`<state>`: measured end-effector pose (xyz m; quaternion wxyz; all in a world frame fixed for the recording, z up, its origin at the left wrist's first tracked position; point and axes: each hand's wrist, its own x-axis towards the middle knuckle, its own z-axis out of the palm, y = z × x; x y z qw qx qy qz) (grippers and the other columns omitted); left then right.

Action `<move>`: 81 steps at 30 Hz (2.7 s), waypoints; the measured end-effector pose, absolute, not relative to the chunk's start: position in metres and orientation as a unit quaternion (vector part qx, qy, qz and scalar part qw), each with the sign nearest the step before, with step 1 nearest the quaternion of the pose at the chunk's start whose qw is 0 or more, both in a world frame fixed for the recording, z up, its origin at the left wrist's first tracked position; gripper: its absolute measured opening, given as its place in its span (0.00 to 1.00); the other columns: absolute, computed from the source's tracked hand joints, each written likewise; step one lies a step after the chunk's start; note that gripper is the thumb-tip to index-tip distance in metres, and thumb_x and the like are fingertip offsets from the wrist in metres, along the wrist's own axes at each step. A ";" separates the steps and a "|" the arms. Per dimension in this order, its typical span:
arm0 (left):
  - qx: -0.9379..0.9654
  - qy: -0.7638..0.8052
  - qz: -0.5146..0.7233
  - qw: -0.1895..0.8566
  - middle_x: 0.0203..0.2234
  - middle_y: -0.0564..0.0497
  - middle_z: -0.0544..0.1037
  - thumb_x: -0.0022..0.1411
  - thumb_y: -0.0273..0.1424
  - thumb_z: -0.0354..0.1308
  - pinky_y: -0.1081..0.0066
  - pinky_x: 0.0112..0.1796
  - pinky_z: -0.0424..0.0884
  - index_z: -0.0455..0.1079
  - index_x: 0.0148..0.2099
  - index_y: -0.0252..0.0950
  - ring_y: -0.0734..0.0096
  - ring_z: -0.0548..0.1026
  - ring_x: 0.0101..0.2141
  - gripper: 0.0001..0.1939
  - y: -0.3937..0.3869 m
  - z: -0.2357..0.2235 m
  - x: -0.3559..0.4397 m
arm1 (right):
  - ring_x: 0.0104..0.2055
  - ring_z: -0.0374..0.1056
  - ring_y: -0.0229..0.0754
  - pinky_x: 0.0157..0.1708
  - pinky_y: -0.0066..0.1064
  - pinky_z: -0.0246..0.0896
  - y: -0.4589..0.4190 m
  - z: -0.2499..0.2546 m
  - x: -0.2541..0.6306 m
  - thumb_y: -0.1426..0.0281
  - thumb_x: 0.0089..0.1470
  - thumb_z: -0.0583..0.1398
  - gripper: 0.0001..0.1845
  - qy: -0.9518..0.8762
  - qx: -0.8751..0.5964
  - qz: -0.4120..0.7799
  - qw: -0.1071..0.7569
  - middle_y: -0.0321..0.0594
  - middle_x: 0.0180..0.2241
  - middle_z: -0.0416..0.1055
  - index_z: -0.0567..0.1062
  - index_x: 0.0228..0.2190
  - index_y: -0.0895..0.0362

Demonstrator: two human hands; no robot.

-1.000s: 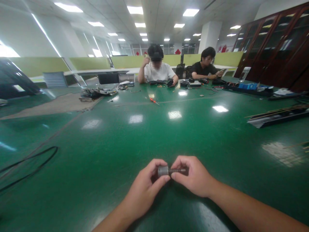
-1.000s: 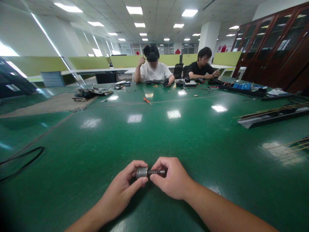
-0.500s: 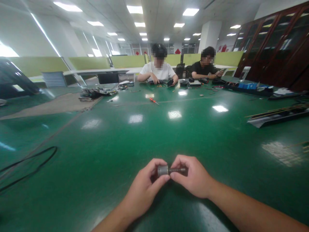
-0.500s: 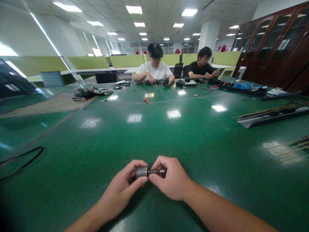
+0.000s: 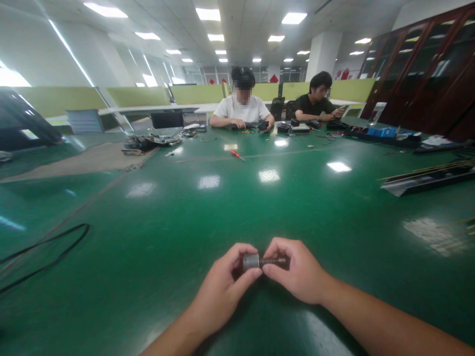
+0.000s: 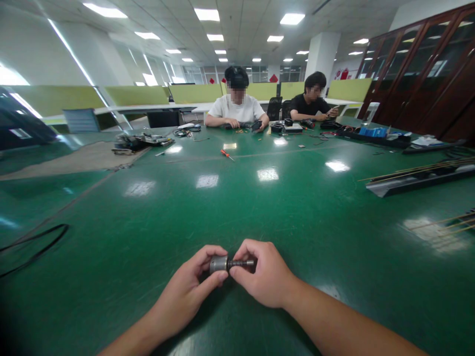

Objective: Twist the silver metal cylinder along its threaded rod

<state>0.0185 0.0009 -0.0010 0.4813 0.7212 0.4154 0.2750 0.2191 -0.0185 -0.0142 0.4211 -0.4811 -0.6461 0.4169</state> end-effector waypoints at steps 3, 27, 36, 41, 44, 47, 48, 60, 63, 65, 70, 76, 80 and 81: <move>0.720 0.417 0.275 0.482 0.36 0.52 0.76 0.65 0.36 0.59 0.69 0.40 0.68 0.67 0.49 0.40 0.65 0.74 0.37 0.12 0.001 -0.002 0.018 | 0.27 0.65 0.37 0.29 0.27 0.59 -0.019 -0.015 0.219 0.73 0.50 0.63 0.03 -0.644 -0.479 0.423 0.421 0.34 0.25 0.71 0.73 0.28 0.56; 0.714 0.417 0.277 0.490 0.35 0.52 0.76 0.65 0.34 0.59 0.70 0.39 0.68 0.68 0.48 0.39 0.65 0.74 0.36 0.11 0.001 0.003 0.020 | 0.26 0.63 0.36 0.28 0.27 0.57 -0.019 -0.012 0.219 0.73 0.50 0.63 0.03 -0.651 -0.480 0.413 0.419 0.33 0.24 0.70 0.72 0.27 0.56; 0.702 0.422 0.285 0.498 0.35 0.52 0.75 0.65 0.35 0.60 0.69 0.39 0.68 0.67 0.49 0.39 0.66 0.73 0.35 0.12 0.001 0.000 0.019 | 0.26 0.63 0.36 0.28 0.27 0.56 -0.020 -0.011 0.220 0.73 0.50 0.63 0.03 -0.649 -0.484 0.412 0.419 0.32 0.24 0.69 0.72 0.27 0.57; 0.696 0.420 0.282 0.510 0.34 0.53 0.75 0.65 0.34 0.60 0.70 0.38 0.67 0.67 0.49 0.38 0.67 0.73 0.35 0.12 0.000 0.001 0.020 | 0.26 0.63 0.37 0.27 0.27 0.55 -0.020 -0.013 0.220 0.73 0.50 0.63 0.03 -0.643 -0.483 0.419 0.421 0.33 0.24 0.69 0.72 0.27 0.57; 0.694 0.419 0.286 0.511 0.35 0.53 0.75 0.65 0.34 0.60 0.70 0.38 0.67 0.67 0.48 0.39 0.68 0.73 0.34 0.11 0.000 0.001 0.020 | 0.27 0.63 0.37 0.27 0.27 0.55 -0.020 -0.014 0.220 0.73 0.51 0.63 0.03 -0.642 -0.481 0.422 0.423 0.33 0.24 0.69 0.72 0.28 0.57; 0.693 0.423 0.287 0.509 0.34 0.53 0.75 0.65 0.34 0.60 0.70 0.38 0.67 0.67 0.49 0.39 0.68 0.72 0.34 0.12 0.000 0.000 0.020 | 0.27 0.63 0.37 0.27 0.27 0.56 -0.019 -0.014 0.220 0.72 0.51 0.63 0.03 -0.643 -0.481 0.420 0.423 0.33 0.25 0.69 0.72 0.28 0.57; 0.693 0.423 0.287 0.509 0.34 0.53 0.75 0.65 0.35 0.60 0.70 0.38 0.67 0.67 0.49 0.39 0.68 0.72 0.34 0.12 0.000 0.000 0.020 | 0.27 0.63 0.37 0.28 0.27 0.56 -0.019 -0.014 0.220 0.72 0.51 0.63 0.03 -0.643 -0.480 0.421 0.423 0.33 0.25 0.69 0.72 0.28 0.57; 0.690 0.419 0.290 0.514 0.35 0.53 0.75 0.64 0.34 0.60 0.70 0.38 0.67 0.68 0.48 0.39 0.68 0.73 0.34 0.11 0.000 0.001 0.020 | 0.26 0.63 0.37 0.28 0.28 0.56 -0.019 -0.013 0.220 0.72 0.51 0.63 0.04 -0.645 -0.481 0.417 0.421 0.33 0.24 0.69 0.72 0.27 0.57; 0.690 0.419 0.289 0.514 0.35 0.52 0.76 0.64 0.34 0.60 0.70 0.38 0.67 0.68 0.48 0.38 0.68 0.73 0.34 0.11 0.000 0.002 0.020 | 0.26 0.63 0.37 0.29 0.28 0.57 -0.019 -0.012 0.220 0.72 0.51 0.62 0.03 -0.645 -0.481 0.417 0.423 0.33 0.25 0.69 0.72 0.27 0.57; 0.690 0.420 0.288 0.514 0.34 0.52 0.75 0.64 0.34 0.60 0.70 0.37 0.67 0.68 0.48 0.38 0.67 0.73 0.34 0.11 0.000 0.002 0.021 | 0.26 0.63 0.37 0.28 0.28 0.56 -0.019 -0.012 0.220 0.72 0.51 0.62 0.03 -0.645 -0.481 0.417 0.422 0.33 0.25 0.69 0.72 0.27 0.57; 0.692 0.422 0.286 0.512 0.34 0.52 0.75 0.64 0.34 0.60 0.70 0.38 0.67 0.68 0.48 0.38 0.67 0.73 0.35 0.11 0.001 0.002 0.021 | 0.26 0.63 0.37 0.28 0.28 0.56 -0.019 -0.011 0.221 0.73 0.50 0.62 0.03 -0.648 -0.481 0.414 0.421 0.33 0.24 0.70 0.72 0.27 0.57; 0.681 0.419 0.293 0.524 0.34 0.52 0.75 0.64 0.34 0.60 0.70 0.38 0.68 0.67 0.48 0.38 0.67 0.73 0.34 0.12 -0.001 0.001 0.021 | 0.26 0.64 0.37 0.28 0.28 0.57 -0.019 -0.011 0.220 0.72 0.51 0.63 0.03 -0.651 -0.484 0.409 0.418 0.33 0.24 0.70 0.72 0.28 0.56; 0.680 0.424 0.294 0.520 0.35 0.51 0.76 0.64 0.34 0.60 0.69 0.38 0.68 0.67 0.48 0.37 0.67 0.73 0.34 0.12 0.000 0.002 0.021 | 0.27 0.63 0.37 0.29 0.28 0.57 -0.019 -0.012 0.221 0.72 0.51 0.63 0.03 -0.651 -0.487 0.405 0.418 0.33 0.25 0.70 0.72 0.28 0.57; 0.681 0.424 0.294 0.519 0.35 0.51 0.76 0.64 0.34 0.60 0.69 0.38 0.68 0.67 0.48 0.37 0.67 0.73 0.34 0.12 0.000 0.002 0.021 | 0.27 0.63 0.37 0.29 0.28 0.57 -0.020 -0.012 0.221 0.72 0.51 0.62 0.03 -0.650 -0.487 0.406 0.419 0.33 0.25 0.70 0.72 0.28 0.57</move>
